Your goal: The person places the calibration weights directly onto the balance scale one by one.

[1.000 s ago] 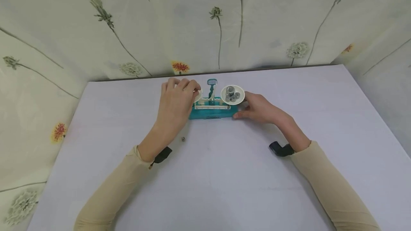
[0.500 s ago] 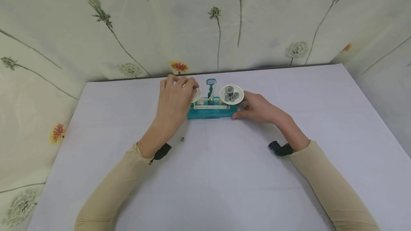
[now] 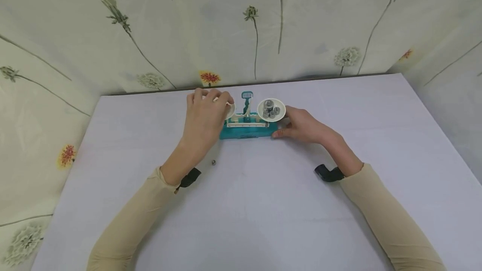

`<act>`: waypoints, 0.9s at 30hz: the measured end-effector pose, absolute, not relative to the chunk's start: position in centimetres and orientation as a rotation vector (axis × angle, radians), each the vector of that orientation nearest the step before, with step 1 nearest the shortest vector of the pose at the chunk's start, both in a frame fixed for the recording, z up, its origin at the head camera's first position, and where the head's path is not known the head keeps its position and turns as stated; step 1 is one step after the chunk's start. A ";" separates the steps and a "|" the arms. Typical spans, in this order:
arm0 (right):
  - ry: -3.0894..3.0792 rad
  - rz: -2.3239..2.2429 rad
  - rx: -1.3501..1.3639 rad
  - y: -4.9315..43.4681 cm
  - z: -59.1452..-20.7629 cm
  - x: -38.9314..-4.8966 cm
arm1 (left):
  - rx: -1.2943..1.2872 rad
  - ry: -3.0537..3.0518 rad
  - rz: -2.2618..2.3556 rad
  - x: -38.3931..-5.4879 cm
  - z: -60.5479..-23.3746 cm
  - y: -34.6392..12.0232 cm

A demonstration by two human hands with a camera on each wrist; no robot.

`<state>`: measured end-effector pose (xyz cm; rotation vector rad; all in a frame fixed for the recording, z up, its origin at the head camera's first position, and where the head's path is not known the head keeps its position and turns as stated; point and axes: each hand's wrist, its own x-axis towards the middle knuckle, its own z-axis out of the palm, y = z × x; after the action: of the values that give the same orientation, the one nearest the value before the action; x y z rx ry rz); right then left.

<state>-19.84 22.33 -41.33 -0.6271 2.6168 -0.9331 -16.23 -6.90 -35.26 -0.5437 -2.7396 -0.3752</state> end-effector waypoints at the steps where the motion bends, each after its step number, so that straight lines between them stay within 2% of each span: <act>1: 2.619 -0.930 -0.628 22.3 -41.3 -19.8 | -0.542 -2.739 -0.378 -16.2 -35.3 -7.0; 27: 2.616 -0.945 -0.607 22.2 -41.2 -19.6 | -0.610 -2.680 -0.387 -14.4 -35.4 -7.6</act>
<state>-19.57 22.23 -41.19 -0.6073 2.6161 -0.9455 -14.38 -7.60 -35.36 -0.6105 -2.6802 -0.3873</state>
